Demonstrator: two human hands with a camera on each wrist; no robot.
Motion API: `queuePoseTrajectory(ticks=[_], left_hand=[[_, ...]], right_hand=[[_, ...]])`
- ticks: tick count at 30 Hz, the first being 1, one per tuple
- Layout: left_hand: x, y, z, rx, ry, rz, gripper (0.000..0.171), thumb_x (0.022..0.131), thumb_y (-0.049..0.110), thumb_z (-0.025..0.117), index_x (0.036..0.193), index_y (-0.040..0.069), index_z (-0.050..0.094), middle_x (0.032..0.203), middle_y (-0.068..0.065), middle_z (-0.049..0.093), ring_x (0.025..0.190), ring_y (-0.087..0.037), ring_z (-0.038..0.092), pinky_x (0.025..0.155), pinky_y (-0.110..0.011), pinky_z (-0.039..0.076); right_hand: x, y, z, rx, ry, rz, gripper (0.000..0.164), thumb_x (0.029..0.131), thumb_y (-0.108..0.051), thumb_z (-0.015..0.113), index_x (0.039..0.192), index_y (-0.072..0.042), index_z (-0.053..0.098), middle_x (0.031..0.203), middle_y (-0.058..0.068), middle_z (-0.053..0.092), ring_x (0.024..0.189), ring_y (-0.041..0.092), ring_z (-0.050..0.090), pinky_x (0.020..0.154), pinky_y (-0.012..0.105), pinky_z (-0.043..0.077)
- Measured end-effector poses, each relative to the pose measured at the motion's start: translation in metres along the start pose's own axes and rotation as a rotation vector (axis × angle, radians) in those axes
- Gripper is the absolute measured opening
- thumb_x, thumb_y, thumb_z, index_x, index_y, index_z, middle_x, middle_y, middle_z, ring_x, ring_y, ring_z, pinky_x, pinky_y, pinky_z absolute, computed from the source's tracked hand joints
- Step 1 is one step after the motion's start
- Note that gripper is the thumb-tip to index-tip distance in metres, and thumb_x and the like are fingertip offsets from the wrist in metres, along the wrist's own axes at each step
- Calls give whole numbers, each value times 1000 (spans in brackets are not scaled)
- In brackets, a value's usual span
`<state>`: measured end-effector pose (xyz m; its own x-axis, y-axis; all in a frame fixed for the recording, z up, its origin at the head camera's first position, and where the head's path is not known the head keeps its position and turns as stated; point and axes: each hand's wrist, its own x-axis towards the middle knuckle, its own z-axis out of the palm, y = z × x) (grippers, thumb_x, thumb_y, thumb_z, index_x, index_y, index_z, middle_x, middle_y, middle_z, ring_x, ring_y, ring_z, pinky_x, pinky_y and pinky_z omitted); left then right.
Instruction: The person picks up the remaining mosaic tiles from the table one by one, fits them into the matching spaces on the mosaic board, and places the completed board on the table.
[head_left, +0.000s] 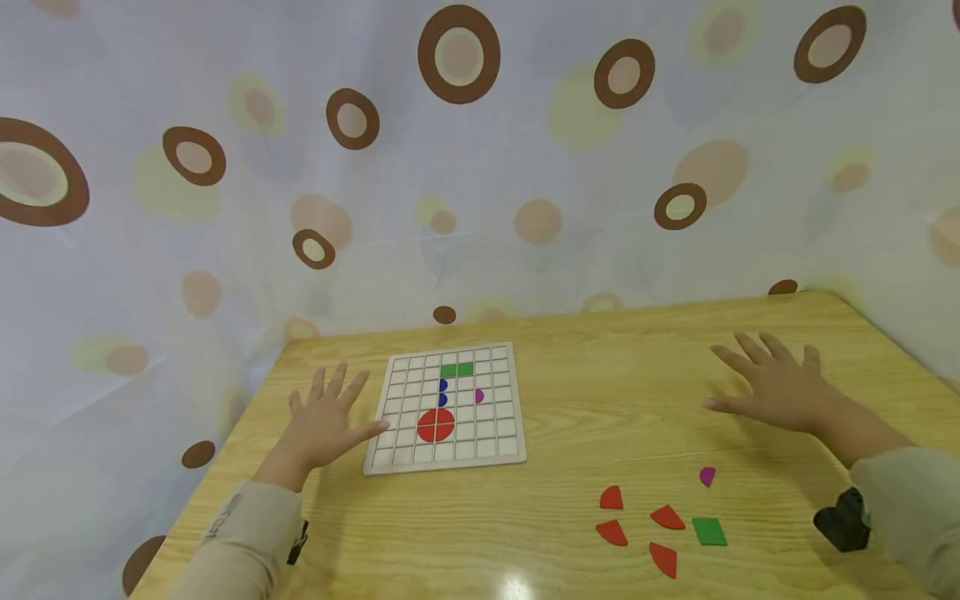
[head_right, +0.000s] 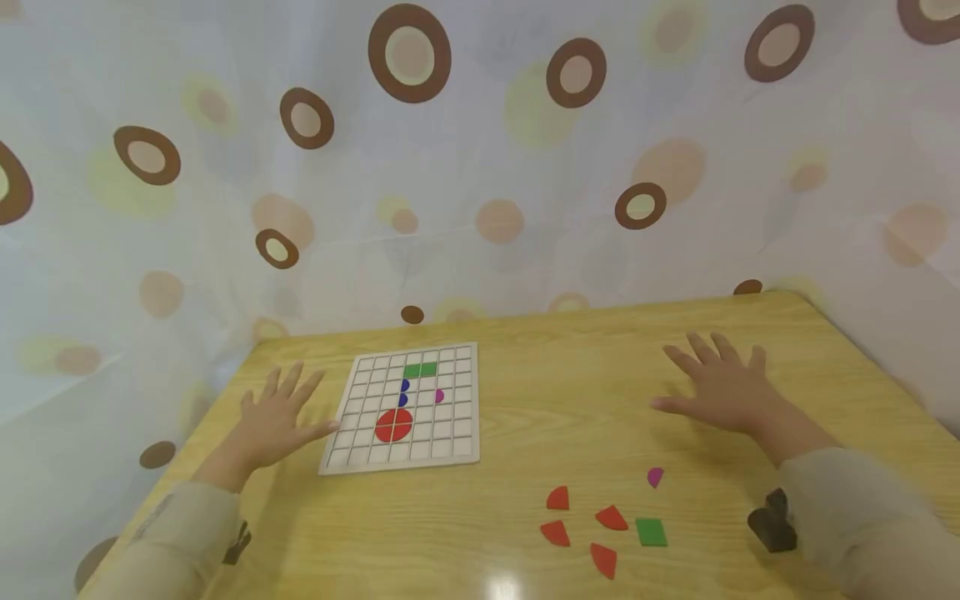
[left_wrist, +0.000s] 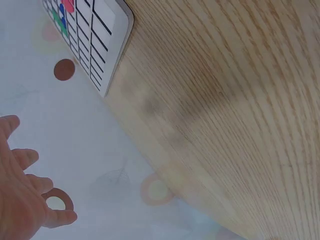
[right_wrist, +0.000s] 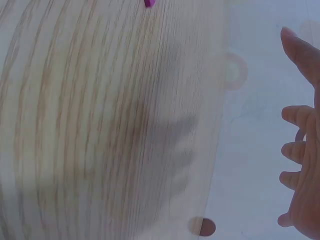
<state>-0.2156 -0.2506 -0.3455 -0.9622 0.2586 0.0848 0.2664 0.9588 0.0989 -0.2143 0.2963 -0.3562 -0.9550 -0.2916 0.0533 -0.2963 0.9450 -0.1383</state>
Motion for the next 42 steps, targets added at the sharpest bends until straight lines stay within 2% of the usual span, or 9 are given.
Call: queuePoseTrajectory(ticks=[7, 15, 20, 30, 35, 42], left_hand=[[1, 4, 1, -24, -1, 10, 88, 73, 67, 45, 138, 12, 23, 141, -19, 8, 125, -44, -1, 84, -69, 3], [0, 6, 5, -34, -31, 22, 86, 74, 64, 47, 138, 13, 22, 142, -19, 7, 125, -41, -5, 84, -68, 0], [2, 4, 10, -8, -44, 37, 84, 75, 64, 45, 138, 13, 22, 142, -18, 6, 126, -40, -4, 86, -67, 2], [5, 8, 15, -36, -88, 66, 84, 75, 63, 46, 138, 15, 21, 142, -16, 6, 126, -39, -3, 87, -66, 1], [7, 10, 22, -32, -112, 75, 85, 73, 66, 44, 138, 16, 22, 142, -16, 8, 126, -39, -1, 87, -65, 3], [10, 15, 32, 2, -162, 77, 82, 74, 63, 47, 137, 15, 25, 142, -16, 12, 126, -40, 6, 88, -65, 9]], right_hand=[[13, -21, 4, 21, -8, -51, 85, 75, -62, 47, 136, -7, 23, 136, 28, 16, 121, 48, 7, 79, 70, -6], [27, -50, 13, 57, -18, -124, 84, 75, -62, 47, 135, -7, 27, 136, 27, 16, 122, 46, 7, 81, 69, -5], [35, -67, 18, 80, -15, -168, 81, 76, -60, 49, 134, -7, 31, 137, 25, 17, 123, 44, 7, 84, 67, -5], [49, -96, 32, 98, -44, -251, 82, 74, -64, 45, 135, -10, 31, 138, 22, 17, 124, 43, 8, 85, 66, -1], [57, -109, 43, 111, -52, -291, 82, 74, -64, 47, 134, -11, 32, 138, 20, 20, 124, 41, 10, 87, 65, -2], [65, -125, 56, 82, -78, -356, 81, 74, -63, 48, 134, -11, 32, 138, 18, 22, 124, 39, 14, 88, 64, 3]])
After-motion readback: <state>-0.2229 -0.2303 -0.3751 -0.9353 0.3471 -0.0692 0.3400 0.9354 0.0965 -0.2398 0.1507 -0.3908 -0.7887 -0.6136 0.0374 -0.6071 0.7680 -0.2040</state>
